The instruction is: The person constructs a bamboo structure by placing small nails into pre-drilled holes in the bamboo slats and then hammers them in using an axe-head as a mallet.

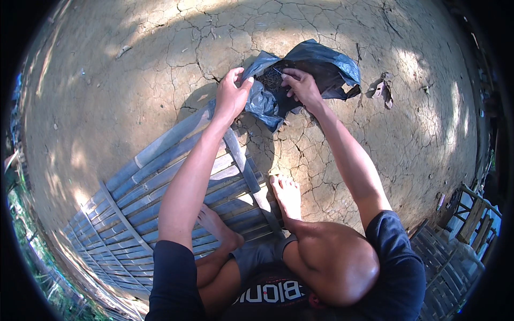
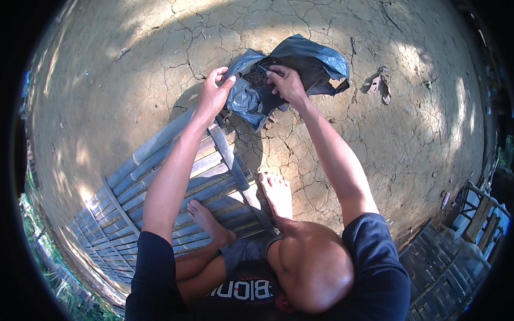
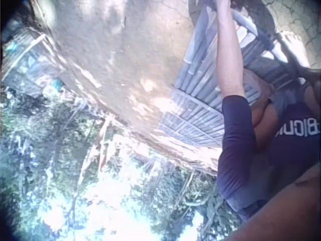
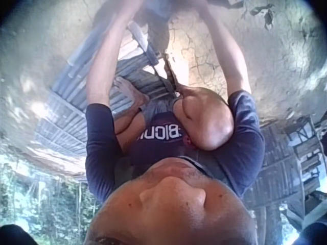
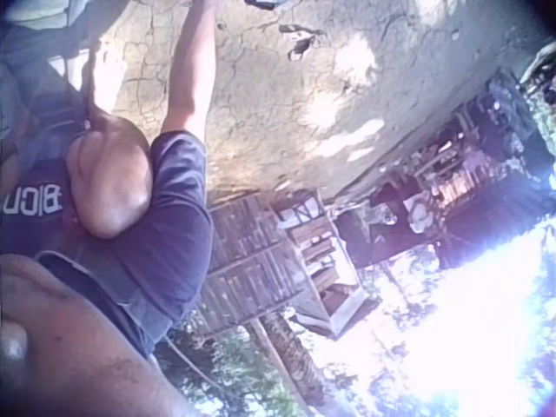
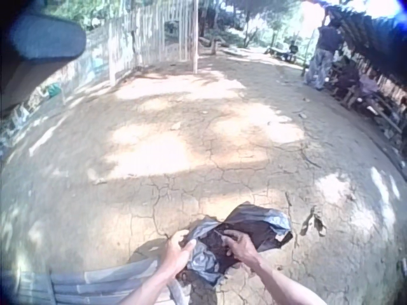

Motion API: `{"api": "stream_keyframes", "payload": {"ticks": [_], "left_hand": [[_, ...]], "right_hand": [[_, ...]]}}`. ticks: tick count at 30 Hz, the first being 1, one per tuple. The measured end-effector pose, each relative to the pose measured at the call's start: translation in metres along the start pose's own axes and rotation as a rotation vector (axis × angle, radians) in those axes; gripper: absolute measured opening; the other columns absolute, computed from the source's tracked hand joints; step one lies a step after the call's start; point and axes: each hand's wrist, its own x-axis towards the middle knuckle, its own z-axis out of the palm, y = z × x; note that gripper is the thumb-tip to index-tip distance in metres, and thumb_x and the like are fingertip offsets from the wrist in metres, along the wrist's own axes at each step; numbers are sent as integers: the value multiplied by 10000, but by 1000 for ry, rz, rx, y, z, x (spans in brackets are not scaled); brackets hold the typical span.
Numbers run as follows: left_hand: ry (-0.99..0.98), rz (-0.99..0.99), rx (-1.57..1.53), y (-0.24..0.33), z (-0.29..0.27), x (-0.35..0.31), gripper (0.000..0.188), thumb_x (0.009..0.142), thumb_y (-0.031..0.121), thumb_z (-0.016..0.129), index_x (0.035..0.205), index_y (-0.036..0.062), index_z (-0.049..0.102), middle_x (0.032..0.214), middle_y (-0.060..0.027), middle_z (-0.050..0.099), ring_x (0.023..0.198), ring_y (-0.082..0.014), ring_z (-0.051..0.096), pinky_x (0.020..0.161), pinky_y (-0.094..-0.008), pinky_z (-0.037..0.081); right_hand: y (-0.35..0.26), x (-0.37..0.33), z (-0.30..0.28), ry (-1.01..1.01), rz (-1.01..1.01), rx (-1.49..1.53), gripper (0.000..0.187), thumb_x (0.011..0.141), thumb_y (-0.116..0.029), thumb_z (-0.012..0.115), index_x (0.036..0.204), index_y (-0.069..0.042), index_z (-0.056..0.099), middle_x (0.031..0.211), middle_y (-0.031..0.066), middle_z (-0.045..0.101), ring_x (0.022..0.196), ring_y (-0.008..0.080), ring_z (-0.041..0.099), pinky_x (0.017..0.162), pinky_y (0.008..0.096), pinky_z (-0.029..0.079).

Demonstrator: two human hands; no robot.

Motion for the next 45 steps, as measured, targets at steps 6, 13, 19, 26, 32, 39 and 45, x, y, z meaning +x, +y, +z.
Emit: {"api": "stream_keyframes", "payload": {"ticks": [6,13,19,26,32,39,45], "left_hand": [[-5,-29,10,-1,-5,-9,484,903,253,699,1307,13,580,1205,-197,665,1153,-307,630,965,-389,483],[13,17,61,-4,-11,-24,481,905,250,700,1310,18,581,1227,-205,663,1147,-314,643,957,-402,489],[95,20,56,-4,-15,-30,417,896,207,710,1271,50,615,1171,-149,673,871,-213,656,806,-362,528],[185,266,146,22,-10,-42,289,893,132,693,1172,61,674,1126,-99,675,775,-188,638,725,-325,523],[-47,324,-71,34,-3,-59,308,911,41,666,1215,86,681,988,-53,680,777,-113,614,676,-250,518],[-61,761,42,57,-40,-68,199,891,79,736,1084,37,759,1007,-91,769,889,-138,730,792,-247,582],[-6,669,-137,72,-41,-73,131,946,120,674,1003,18,732,901,-92,726,748,-137,672,673,-277,547]], "right_hand": [[-4,-6,29,26,-331,-579,276,896,-181,621,1139,-62,670,1073,229,699,1027,425,658,909,492,527],[6,5,35,67,-254,-624,218,882,-207,663,1040,-57,675,960,196,710,936,414,677,825,495,536],[9,1,10,-159,180,0,234,954,-257,672,911,-27,670,710,22,665,565,95,574,503,278,455],[-2,-6,-4,-314,300,323,162,984,-177,624,927,-30,661,780,27,690,546,61,537,445,229,400],[-47,-55,-9,-444,277,683,135,994,-161,594,927,-56,645,669,-24,574,471,45,437,386,191,298],[-95,-102,11,-500,216,887,175,985,-185,607,852,-72,603,622,-44,509,454,25,386,371,168,276],[-104,-113,7,-513,145,868,215,981,-253,638,844,-89,615,626,-30,536,491,39,440,402,184,316]]}}
